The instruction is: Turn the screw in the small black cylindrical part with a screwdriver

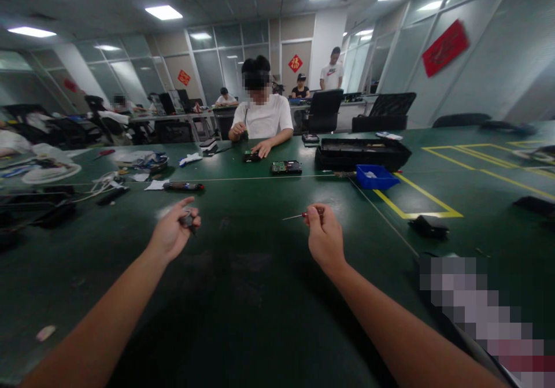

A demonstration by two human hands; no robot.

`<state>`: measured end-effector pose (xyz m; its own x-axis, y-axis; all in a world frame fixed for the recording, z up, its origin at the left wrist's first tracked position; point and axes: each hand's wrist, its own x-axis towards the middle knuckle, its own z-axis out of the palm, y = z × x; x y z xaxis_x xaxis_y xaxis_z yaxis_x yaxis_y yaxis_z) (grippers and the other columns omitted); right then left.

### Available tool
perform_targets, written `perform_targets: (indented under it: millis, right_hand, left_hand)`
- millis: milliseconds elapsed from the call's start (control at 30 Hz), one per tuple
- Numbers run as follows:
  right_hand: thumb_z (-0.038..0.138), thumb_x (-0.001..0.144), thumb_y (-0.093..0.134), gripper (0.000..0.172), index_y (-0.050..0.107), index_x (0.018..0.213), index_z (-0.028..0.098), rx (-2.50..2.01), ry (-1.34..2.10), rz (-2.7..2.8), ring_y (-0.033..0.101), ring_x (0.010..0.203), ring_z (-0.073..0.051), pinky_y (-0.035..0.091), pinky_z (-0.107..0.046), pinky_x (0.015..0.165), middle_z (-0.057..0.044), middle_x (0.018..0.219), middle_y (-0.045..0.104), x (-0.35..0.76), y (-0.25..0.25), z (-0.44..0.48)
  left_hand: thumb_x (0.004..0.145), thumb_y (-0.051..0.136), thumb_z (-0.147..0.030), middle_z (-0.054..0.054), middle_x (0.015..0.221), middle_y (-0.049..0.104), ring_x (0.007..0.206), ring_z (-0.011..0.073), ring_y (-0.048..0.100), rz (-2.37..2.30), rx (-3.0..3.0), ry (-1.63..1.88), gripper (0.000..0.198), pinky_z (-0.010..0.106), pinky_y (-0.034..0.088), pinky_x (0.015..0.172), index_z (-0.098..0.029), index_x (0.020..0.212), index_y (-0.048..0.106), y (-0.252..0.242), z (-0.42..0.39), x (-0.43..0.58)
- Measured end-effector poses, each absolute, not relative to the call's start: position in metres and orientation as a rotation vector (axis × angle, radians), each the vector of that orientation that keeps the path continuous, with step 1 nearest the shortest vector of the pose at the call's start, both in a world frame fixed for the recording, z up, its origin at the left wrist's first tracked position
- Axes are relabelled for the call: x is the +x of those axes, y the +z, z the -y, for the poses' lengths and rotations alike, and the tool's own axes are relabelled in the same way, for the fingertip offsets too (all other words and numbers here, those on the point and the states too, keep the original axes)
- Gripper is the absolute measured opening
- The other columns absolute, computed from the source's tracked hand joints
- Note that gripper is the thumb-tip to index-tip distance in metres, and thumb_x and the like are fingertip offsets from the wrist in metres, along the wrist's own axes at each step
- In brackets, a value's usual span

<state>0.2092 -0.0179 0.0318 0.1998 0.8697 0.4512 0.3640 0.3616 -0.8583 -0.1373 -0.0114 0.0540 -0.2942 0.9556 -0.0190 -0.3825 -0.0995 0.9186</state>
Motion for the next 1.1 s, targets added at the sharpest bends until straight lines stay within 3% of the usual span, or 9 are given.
perform_targets:
  millis: [300, 500, 600, 767, 967, 1100]
  right_hand:
    - [0.047, 0.100, 0.044, 0.030, 0.060, 0.104, 0.021, -1.225, 0.517, 1.397, 0.065, 0.083, -0.023, 0.050, -0.037, 0.075, -0.007, 0.090, 0.069, 0.211, 0.033, 0.019]
    - [0.047, 0.100, 0.046, 0.029, 0.060, 0.102, 0.022, -1.219, 0.482, 1.381, 0.065, 0.080, -0.021, 0.049, -0.035, 0.074, -0.005, 0.087, 0.069, 0.210, 0.030, 0.017]
    - [0.047, 0.100, 0.048, 0.028, 0.061, 0.102, 0.022, -1.202, 0.471, 1.396, 0.066, 0.079, -0.021, 0.049, -0.034, 0.073, -0.005, 0.089, 0.070, 0.209, 0.029, 0.016]
    - [0.049, 0.098, 0.050, 0.032, 0.065, 0.094, 0.021, -1.211, 0.473, 1.416, 0.067, 0.073, -0.021, 0.049, -0.033, 0.069, -0.005, 0.080, 0.071, 0.208, 0.032, 0.018]
    - [0.047, 0.098, 0.053, 0.029, 0.065, 0.097, 0.021, -1.119, 0.534, 1.448, 0.070, 0.076, -0.021, 0.053, -0.034, 0.071, -0.005, 0.083, 0.073, 0.207, 0.033, 0.020]
    - [0.044, 0.098, 0.053, 0.026, 0.065, 0.101, 0.021, -1.111, 0.531, 1.494, 0.072, 0.080, -0.022, 0.054, -0.035, 0.076, -0.006, 0.086, 0.074, 0.205, 0.029, 0.019]
  left_hand:
    - [0.068, 0.054, -0.013, 0.004, 0.081, 0.056, 0.071, 0.0155, 0.054, -0.864, 0.963, 1.462, 0.048, 0.028, 0.045, 0.069, -0.016, 0.116, 0.056, 0.053, -0.010, -0.016]
    - [0.070, 0.057, -0.006, 0.007, 0.107, 0.060, 0.098, 0.0187, 0.058, -1.095, 1.448, 1.294, 0.059, 0.034, 0.044, 0.094, -0.019, 0.127, 0.049, 0.022, -0.004, 0.026]
    - [0.079, 0.056, -0.005, 0.008, 0.114, 0.061, 0.109, 0.0197, 0.058, -1.193, 1.738, 1.217, 0.049, 0.037, 0.041, 0.103, -0.019, 0.125, 0.049, 0.009, 0.000, 0.026]
    - [0.085, 0.061, -0.009, 0.006, 0.117, 0.063, 0.114, 0.0219, 0.057, -1.250, 2.027, 1.125, 0.028, 0.040, 0.043, 0.105, -0.021, 0.111, 0.062, -0.001, -0.004, 0.014]
    - [0.085, 0.064, -0.008, 0.006, 0.122, 0.064, 0.116, 0.0224, 0.058, -1.272, 2.006, 1.120, 0.036, 0.041, 0.043, 0.108, -0.022, 0.118, 0.063, -0.006, -0.010, 0.011]
    - [0.085, 0.066, -0.012, 0.006, 0.119, 0.066, 0.114, 0.0228, 0.060, -1.261, 2.010, 1.102, 0.031, 0.041, 0.045, 0.105, -0.021, 0.115, 0.065, -0.007, -0.011, 0.011]
